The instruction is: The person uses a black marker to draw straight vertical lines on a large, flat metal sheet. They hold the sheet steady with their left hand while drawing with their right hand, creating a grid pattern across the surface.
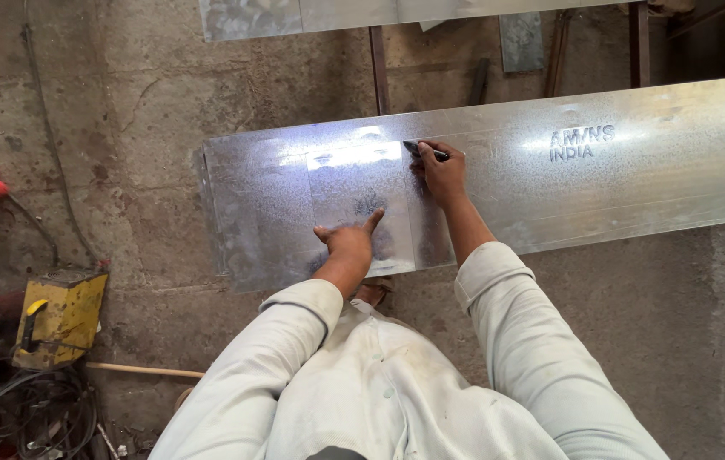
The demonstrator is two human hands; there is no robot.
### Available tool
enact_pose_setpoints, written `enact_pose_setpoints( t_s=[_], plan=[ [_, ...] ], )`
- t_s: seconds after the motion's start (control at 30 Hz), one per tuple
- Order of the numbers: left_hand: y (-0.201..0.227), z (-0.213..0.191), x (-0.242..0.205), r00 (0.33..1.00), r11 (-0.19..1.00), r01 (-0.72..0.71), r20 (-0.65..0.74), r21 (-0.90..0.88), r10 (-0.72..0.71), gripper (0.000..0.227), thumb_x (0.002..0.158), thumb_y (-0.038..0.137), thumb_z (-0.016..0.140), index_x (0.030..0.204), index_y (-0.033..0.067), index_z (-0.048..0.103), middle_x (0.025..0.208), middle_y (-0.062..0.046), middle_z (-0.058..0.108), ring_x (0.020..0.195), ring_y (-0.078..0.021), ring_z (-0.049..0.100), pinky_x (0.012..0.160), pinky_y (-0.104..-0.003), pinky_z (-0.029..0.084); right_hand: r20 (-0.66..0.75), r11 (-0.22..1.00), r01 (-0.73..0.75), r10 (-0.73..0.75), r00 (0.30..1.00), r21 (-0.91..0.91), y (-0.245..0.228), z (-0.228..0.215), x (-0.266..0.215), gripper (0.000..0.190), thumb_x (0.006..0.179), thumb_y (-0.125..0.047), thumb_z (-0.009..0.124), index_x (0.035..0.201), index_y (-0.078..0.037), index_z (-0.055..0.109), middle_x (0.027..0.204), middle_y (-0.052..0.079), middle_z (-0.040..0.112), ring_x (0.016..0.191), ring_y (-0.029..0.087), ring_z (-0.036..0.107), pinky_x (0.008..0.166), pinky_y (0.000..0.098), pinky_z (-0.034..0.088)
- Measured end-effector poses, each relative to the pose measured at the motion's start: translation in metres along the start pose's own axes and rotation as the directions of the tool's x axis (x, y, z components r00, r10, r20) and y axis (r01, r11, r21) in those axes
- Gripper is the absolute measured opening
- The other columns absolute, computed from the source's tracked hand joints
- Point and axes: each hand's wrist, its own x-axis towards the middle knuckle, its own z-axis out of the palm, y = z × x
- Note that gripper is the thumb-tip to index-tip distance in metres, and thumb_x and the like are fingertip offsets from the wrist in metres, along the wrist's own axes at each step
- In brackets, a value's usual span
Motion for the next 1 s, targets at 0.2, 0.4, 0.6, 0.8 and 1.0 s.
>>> enact_pose_setpoints(
  t_s=[0.2, 0.4, 0.6, 0.8, 1.0],
  plan=[
    [0.0, -0.005, -0.006, 0.999, 1.0, -0.004, 0.032, 0.019, 0.004, 0.105, 0.102, 0.007, 0.058, 0.159, 0.0565, -0.015, 0.157, -0.02, 0.045, 0.14, -0.0436, 0.049, 0.119, -0.071, 0.016, 0.012, 0.999, 0.015, -0.014, 1.0, -0.04, -0.013, 0.004, -0.006, 0.024, 0.1, -0.02, 0.07, 0.11, 0.001, 0.074, 0.089, 0.009, 0.074, 0.069, 0.015, 0.074, 0.061, 0.0267, 0.063],
    [-0.001, -0.007, -0.007, 0.999, 1.0, -0.009, 0.033, 0.014, 0.008, 0.104, 0.103, 0.007, 0.057, 0.159, 0.0565, -0.014, 0.157, -0.018, 0.046, 0.141, -0.043, 0.049, 0.119, -0.072, 0.016, -0.005, 0.989, 0.019, -0.02, 1.0, -0.149, -0.025, 0.013, -0.011, 0.024, 0.099, -0.021, 0.071, 0.109, 0.0, 0.076, 0.089, 0.008, 0.076, 0.066, 0.014, 0.073, 0.058, 0.0253, 0.061],
    [-0.001, -0.005, -0.005, 0.999, 1.0, -0.013, 0.033, 0.007, 0.012, 0.104, 0.102, 0.006, 0.057, 0.159, 0.0562, -0.015, 0.158, -0.017, 0.045, 0.142, -0.0438, 0.047, 0.119, -0.073, 0.016, -0.017, 0.916, 0.087, -0.101, 0.995, -0.391, -0.043, 0.021, -0.014, 0.024, 0.098, -0.023, 0.071, 0.104, -0.001, 0.078, 0.083, 0.007, 0.077, 0.064, 0.01, 0.073, 0.056, 0.0239, 0.058],
    [-0.001, -0.005, -0.006, 1.0, 0.999, -0.012, 0.017, 0.033, 0.012, 0.104, 0.102, 0.006, 0.056, 0.159, 0.0556, -0.015, 0.157, -0.019, 0.045, 0.14, -0.0469, 0.048, 0.118, -0.073, 0.017, 0.009, 0.874, 0.101, -0.11, 0.994, -0.475, -0.051, 0.022, -0.019, 0.021, 0.096, -0.019, 0.072, 0.1, 0.0, 0.079, 0.076, 0.007, 0.076, 0.061, 0.01, 0.071, 0.055, 0.0241, 0.058],
    [0.0, -0.004, -0.007, 1.0, 0.999, -0.014, 0.004, 0.032, 0.014, 0.104, 0.103, 0.008, 0.056, 0.159, 0.0547, -0.018, 0.155, -0.018, 0.049, 0.138, -0.0458, 0.051, 0.119, -0.073, 0.018, 0.026, 0.86, 0.053, -0.046, 0.999, -0.507, -0.032, 0.003, -0.047, 0.024, 0.096, -0.022, 0.072, 0.097, 0.001, 0.079, 0.075, 0.007, 0.076, 0.061, 0.012, 0.071, 0.056, 0.0255, 0.056]
  ],
)
